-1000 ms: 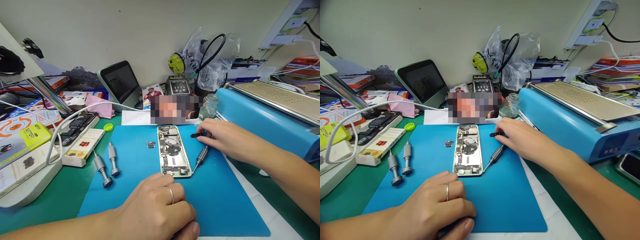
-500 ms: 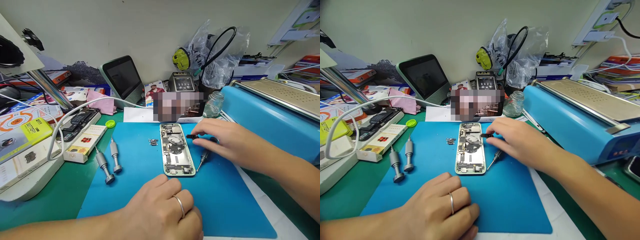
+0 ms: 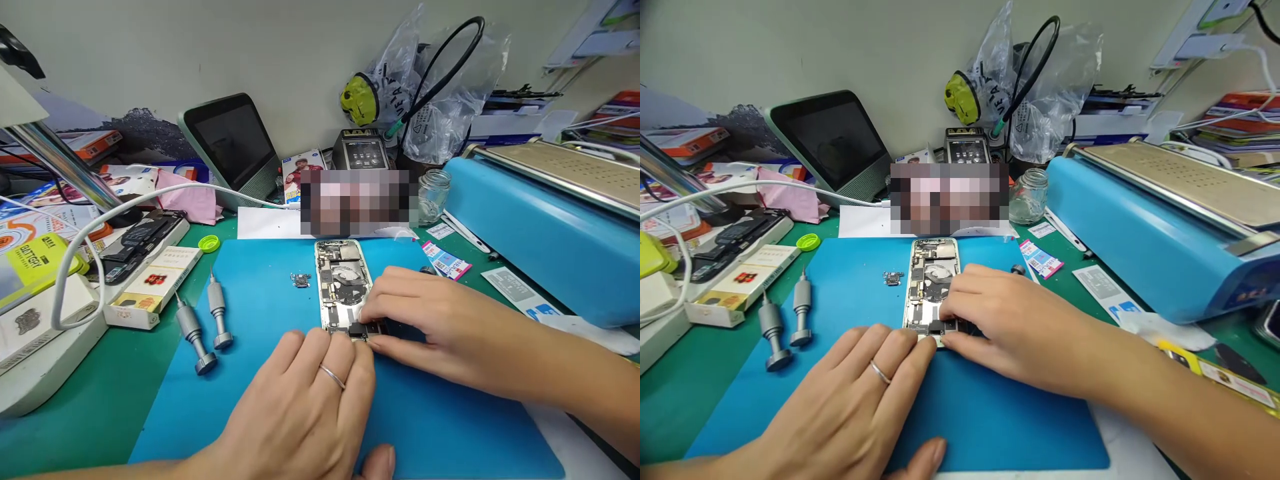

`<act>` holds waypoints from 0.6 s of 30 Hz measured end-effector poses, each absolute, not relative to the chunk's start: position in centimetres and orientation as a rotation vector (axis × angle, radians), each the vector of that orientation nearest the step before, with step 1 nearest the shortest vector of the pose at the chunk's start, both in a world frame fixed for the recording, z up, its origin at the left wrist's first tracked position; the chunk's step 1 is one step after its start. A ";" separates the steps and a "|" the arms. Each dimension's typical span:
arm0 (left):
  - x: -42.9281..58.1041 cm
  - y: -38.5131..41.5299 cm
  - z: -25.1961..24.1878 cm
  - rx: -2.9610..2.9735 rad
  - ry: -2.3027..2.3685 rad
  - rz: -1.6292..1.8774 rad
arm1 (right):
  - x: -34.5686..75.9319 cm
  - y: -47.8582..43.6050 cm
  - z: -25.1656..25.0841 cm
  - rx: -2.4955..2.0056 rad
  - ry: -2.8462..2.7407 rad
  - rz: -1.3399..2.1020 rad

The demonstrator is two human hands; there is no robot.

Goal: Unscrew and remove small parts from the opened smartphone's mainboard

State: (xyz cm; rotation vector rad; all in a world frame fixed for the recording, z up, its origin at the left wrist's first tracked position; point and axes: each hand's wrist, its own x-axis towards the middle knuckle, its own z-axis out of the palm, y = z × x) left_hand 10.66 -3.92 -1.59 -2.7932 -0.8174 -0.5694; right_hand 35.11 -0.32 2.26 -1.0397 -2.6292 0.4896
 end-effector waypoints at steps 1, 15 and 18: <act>10.6 -4.0 -1.7 -2.790 -0.816 -0.543 | 35.1 -0.3 2.3 -1.037 -2.624 0.502; 10.3 -3.9 -2.2 -2.787 -0.731 -0.562 | 35.5 -0.1 2.3 -1.089 -2.575 0.723; 10.4 -3.7 -2.1 -2.815 -0.735 -0.568 | 35.7 0.0 2.4 -1.120 -2.578 0.765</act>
